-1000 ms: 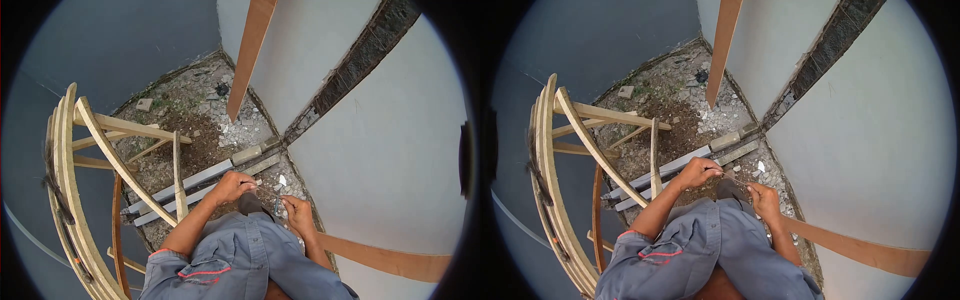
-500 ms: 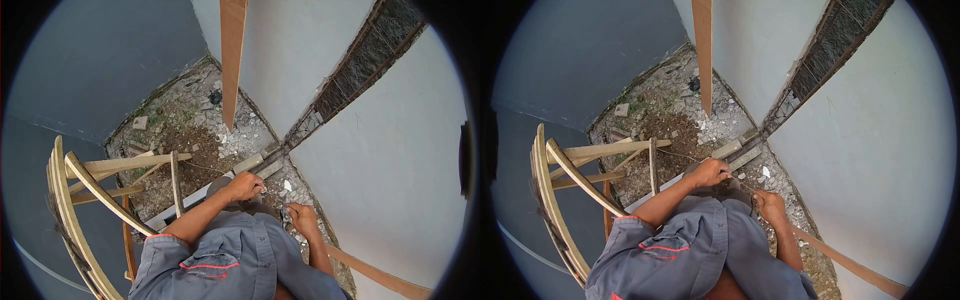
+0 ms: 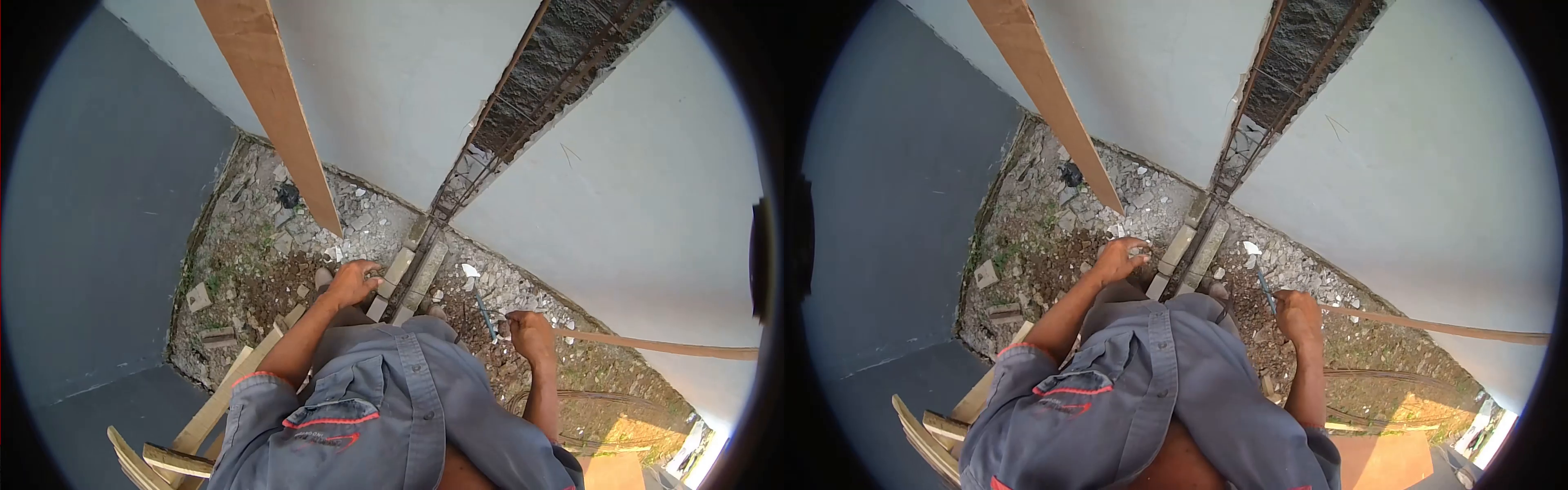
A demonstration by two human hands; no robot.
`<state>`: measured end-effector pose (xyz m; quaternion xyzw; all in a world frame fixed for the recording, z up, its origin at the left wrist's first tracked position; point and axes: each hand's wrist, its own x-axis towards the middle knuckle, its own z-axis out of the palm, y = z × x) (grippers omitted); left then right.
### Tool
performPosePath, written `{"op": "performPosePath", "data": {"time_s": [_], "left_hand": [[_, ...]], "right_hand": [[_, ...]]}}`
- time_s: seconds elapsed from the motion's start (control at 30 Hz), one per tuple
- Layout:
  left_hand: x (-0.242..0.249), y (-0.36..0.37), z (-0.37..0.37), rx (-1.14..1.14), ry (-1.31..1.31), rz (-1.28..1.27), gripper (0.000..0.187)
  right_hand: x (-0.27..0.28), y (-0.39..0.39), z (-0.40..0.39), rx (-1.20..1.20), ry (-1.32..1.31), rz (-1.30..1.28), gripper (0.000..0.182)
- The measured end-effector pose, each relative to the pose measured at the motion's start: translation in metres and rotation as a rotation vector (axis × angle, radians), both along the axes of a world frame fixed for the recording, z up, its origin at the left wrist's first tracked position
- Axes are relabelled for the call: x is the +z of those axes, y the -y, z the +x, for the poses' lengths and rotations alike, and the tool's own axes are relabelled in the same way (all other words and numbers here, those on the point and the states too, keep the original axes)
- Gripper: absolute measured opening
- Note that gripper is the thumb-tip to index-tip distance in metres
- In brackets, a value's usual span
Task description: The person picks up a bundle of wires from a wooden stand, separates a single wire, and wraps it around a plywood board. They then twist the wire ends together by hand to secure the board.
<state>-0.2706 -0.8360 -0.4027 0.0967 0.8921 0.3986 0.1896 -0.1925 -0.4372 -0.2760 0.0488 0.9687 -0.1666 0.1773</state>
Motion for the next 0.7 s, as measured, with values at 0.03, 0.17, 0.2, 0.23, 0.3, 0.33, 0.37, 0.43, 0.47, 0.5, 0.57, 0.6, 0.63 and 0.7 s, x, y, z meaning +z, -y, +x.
{"op": "performPosePath", "data": {"time_s": [0.03,0.17,0.2,0.23,0.3,0.33,0.37,0.43,0.47,0.5,0.57,0.6,0.63,0.7], "left_hand": [[-0.01,0.038,-0.015,0.04,0.016,0.009,0.037],[-0.039,0.19,-0.06,0.316,0.116,0.068,0.032],[-0.036,0.22,-0.071,0.42,0.119,0.109,0.031],[-0.034,0.25,-0.083,0.447,0.09,0.079,0.031],[-0.029,0.298,-0.098,0.47,0.069,0.05,0.031],[-0.022,0.315,-0.109,0.488,0.053,0.035,0.031],[-0.016,0.328,-0.121,0.495,0.04,0.02,0.031],[-0.015,0.344,-0.137,0.49,0.043,0.058,0.031],[-0.015,0.349,-0.144,0.522,0.04,0.093,0.03],[-0.016,0.351,-0.152,0.485,0.041,0.094,0.03],[-0.023,0.358,-0.165,0.494,0.121,0.083,0.029],[-0.026,0.363,-0.174,0.47,0.113,0.074,0.029],[-0.029,0.367,-0.184,0.452,0.124,0.067,0.029],[-0.021,0.368,-0.203,0.431,0.11,0.03,0.03]], "right_hand": [[-0.012,0.011,-0.001,-0.077,-0.018,0.014,0.021],[-0.033,0.076,-0.006,-0.284,-0.031,0.069,0.02],[-0.041,0.087,-0.008,-0.312,-0.073,0.071,0.02],[-0.045,0.102,-0.012,-0.338,-0.113,0.07,0.02],[-0.056,0.127,-0.027,-0.35,-0.102,0.057,0.02],[-0.06,0.139,-0.039,-0.372,-0.1,0.038,0.02],[-0.067,0.149,-0.052,-0.342,-0.101,0.043,0.02],[-0.07,0.182,-0.079,-0.339,-0.133,0.088,0.02],[-0.092,0.182,-0.09,-0.323,-0.098,0.071,0.021],[-0.106,0.19,-0.105,-0.306,-0.078,0.068,0.023],[-0.108,0.217,-0.138,-0.349,0.031,0.074,0.028],[-0.129,0.221,-0.147,-0.373,0.027,0.064,0.028],[-0.159,0.223,-0.159,-0.35,0.0,0.025,0.029],[-0.182,0.238,-0.18,-0.318,-0.024,-0.034,0.03]]}}
